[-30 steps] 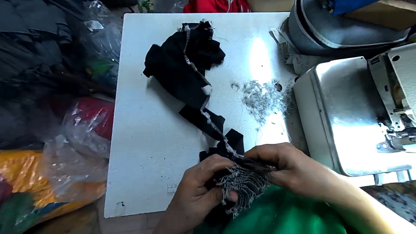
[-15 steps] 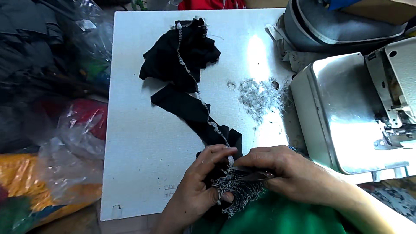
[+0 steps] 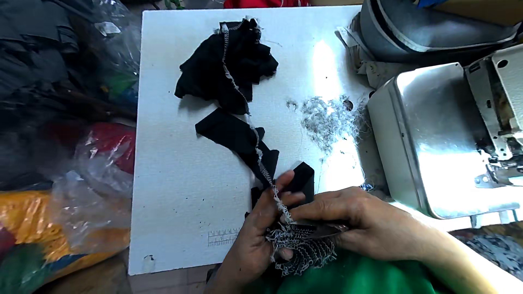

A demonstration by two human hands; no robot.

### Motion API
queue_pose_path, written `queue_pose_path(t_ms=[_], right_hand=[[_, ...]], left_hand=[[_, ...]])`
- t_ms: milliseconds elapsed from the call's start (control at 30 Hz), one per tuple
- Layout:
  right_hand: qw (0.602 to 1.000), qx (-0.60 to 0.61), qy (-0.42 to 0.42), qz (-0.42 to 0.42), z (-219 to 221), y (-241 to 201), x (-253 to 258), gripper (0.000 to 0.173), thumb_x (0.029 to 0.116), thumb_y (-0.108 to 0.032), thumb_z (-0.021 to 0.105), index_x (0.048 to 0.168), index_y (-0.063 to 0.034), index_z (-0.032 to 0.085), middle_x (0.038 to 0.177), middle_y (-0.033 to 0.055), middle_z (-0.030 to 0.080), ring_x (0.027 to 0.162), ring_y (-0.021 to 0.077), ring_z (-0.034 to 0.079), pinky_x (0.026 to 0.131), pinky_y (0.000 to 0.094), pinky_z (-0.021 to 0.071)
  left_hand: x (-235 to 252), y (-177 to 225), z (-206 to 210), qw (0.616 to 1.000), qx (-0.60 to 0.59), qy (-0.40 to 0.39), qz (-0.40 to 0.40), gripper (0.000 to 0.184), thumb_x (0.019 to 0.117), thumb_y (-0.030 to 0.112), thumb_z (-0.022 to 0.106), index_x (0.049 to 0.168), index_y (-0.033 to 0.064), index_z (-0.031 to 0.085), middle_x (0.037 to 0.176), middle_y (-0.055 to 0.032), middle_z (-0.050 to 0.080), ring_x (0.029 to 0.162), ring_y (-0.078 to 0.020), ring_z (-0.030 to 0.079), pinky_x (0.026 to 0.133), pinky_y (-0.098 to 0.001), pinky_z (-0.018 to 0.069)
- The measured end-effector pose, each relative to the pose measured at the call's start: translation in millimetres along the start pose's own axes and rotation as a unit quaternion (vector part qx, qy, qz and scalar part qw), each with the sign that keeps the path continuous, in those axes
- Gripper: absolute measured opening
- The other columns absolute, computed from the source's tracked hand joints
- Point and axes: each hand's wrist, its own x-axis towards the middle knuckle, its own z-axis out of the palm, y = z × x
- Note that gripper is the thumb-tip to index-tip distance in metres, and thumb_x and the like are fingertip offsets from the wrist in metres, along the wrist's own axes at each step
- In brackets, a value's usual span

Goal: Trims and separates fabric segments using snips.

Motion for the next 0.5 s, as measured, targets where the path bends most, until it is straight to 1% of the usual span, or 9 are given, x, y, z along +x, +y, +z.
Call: queue_pose_path(t_ms=[67,100,133,167,200,233,333,400,500], right_hand=[[1.0,0.003,0.005,0.004,-0.4,-0.2,0.0,0.04,0.0901,0.005,0.056,0.127,-0.0008,0.069,0.108,0.01,0.072,0.098,0.0041,0.065,0.087,0.0161,0.0495],[1.0,0.007,0.011,0.009,-0.8,-0.4,-0.2,0.039,0.0905,0.005,0.056,0.126,-0.0003,0.07,0.105,0.0095,0.071,0.094,0.0029,0.063,0.084,0.0146,0.0485],[1.0,0.01,0.017,0.016,-2.0,-0.4,-1.0,0.039,0.0909,0.004,0.056,0.127,-0.0004,0.069,0.105,0.0085,0.071,0.093,0.0011,0.062,0.083,0.0132,0.0479],[0.999,0.01,0.029,0.021,-3.3,0.5,-1.8,0.038,0.0917,0.002,0.056,0.127,-0.0009,0.069,0.104,0.0065,0.071,0.09,-0.0013,0.061,0.081,0.0114,0.0476],[0.998,0.006,0.047,0.029,-5.0,1.8,-2.8,0.037,0.0926,-0.001,0.057,0.127,-0.0029,0.07,0.101,0.0032,0.072,0.086,-0.0043,0.061,0.078,0.0096,0.048],[0.997,-0.002,0.066,0.041,-7.2,3.1,-4.1,0.034,0.0947,-0.004,0.058,0.126,-0.006,0.07,0.095,-0.001,0.07,0.079,-0.0067,0.059,0.071,0.0082,0.0476],[0.99,-0.034,0.121,0.067,-16.3,5.7,-10.5,0.034,0.0932,-0.004,0.059,0.125,-0.0078,0.07,0.079,-0.0057,0.063,0.064,-0.0059,0.052,0.057,0.009,0.0436],[0.979,-0.067,0.169,0.09,-21.0,4.7,-16.4,0.032,0.0926,-0.005,0.061,0.123,-0.0087,0.07,0.081,-0.0067,0.062,0.063,-0.0059,0.05,0.055,0.0088,0.0419],[0.948,-0.115,0.26,0.14,-23.5,0.8,-25.2,0.03,0.0955,-0.015,0.06,0.123,-0.0124,0.07,0.088,-0.0081,0.06,0.063,-0.0055,0.05,0.053,0.0096,0.0415]], left_hand=[[2.1,0.3,-2.3,0.999,0.017,-0.015,0.028,0.048,0.0984,0.057,0.052,0.137,0.0302,0.063,0.152,0.0158,0.051,0.144,-0.0057,0.042,0.119,-0.0287,0.0373],[3.1,0.7,-2.2,0.999,0.021,-0.013,0.038,0.045,0.0992,0.056,0.052,0.133,0.0294,0.065,0.146,0.0151,0.058,0.142,-0.0059,0.046,0.119,-0.0292,0.0383],[4.0,1.9,-1.6,0.999,0.022,-0.004,0.044,0.042,0.0998,0.054,0.053,0.131,0.0294,0.066,0.139,0.0159,0.063,0.136,-0.0035,0.052,0.116,-0.0274,0.0417],[4.5,3.7,-1.1,0.999,0.026,0.004,0.044,0.04,0.1001,0.053,0.053,0.131,0.0314,0.065,0.134,0.0191,0.065,0.129,0.0013,0.055,0.112,-0.0236,0.0438],[5.0,5.9,-0.9,0.999,0.026,0.01,0.042,0.038,0.1005,0.052,0.053,0.132,0.0334,0.063,0.13,0.0224,0.065,0.125,0.0059,0.056,0.11,-0.0198,0.0442],[5.4,7.6,-0.8,0.999,0.026,0.016,0.04,0.037,0.1009,0.052,0.053,0.132,0.0339,0.062,0.128,0.0234,0.065,0.122,0.0076,0.057,0.107,-0.0176,0.0451],[7.1,10.6,-2.3,0.998,0.03,0.037,0.027,0.036,0.1006,0.051,0.053,0.131,0.0342,0.063,0.125,0.0212,0.067,0.117,0.0058,0.061,0.101,-0.0162,0.0501],[9.8,11.4,-4.2,0.998,0.04,0.043,0.031,0.035,0.1013,0.049,0.053,0.131,0.0343,0.063,0.122,0.0235,0.066,0.112,0.0098,0.061,0.096,-0.0112,0.0498],[12.7,10.4,-6.9,0.996,0.059,0.06,0.031,0.033,0.1013,0.049,0.053,0.131,0.0372,0.063,0.123,0.0267,0.063,0.111,0.0131,0.058,0.094,-0.0081,0.0474]])
